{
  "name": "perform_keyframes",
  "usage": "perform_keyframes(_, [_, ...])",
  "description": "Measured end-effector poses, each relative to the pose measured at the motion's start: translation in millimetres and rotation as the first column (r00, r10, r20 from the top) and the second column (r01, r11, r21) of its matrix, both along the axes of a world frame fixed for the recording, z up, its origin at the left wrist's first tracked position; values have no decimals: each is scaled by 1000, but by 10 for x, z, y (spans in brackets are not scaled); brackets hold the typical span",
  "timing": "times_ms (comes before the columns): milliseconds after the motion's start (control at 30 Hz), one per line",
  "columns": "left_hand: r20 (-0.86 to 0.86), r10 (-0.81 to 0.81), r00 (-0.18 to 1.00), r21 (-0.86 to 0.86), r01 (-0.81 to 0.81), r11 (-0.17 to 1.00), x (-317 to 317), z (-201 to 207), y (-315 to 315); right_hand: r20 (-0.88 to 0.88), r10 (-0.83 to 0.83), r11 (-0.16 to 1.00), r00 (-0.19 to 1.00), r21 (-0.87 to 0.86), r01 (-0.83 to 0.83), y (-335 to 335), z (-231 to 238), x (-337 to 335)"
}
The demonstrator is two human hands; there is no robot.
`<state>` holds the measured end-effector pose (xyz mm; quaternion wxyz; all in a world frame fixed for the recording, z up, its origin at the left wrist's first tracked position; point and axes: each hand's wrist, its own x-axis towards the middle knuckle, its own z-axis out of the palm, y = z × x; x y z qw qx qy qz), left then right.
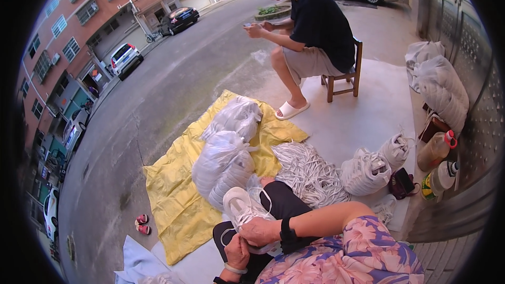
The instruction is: The person is lacing a pair of white sneakers while sitting in an outdoor area.
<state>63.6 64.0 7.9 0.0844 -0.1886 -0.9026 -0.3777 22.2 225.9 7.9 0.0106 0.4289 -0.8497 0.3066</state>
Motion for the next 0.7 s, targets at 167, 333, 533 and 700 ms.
perform_keyframes(167, [-36,43,998,24,-43,999,53,36,9,65,3,1000,998,24,-4,-32,31,19])
perform_keyframes(333, [-27,77,997,-52,-78,996,79,6,-15,-48,-39,999,998,23,40,-23,40,33])
perform_keyframes(533, [-172,32,985,-96,-49,994,41,-61,-9,-164,-137,984,977,94,153,778,320,177])
perform_keyframes(700, [-180,78,981,-87,-95,992,107,-37,-31,-9,-448,892,894,62,447,1833,4,381])
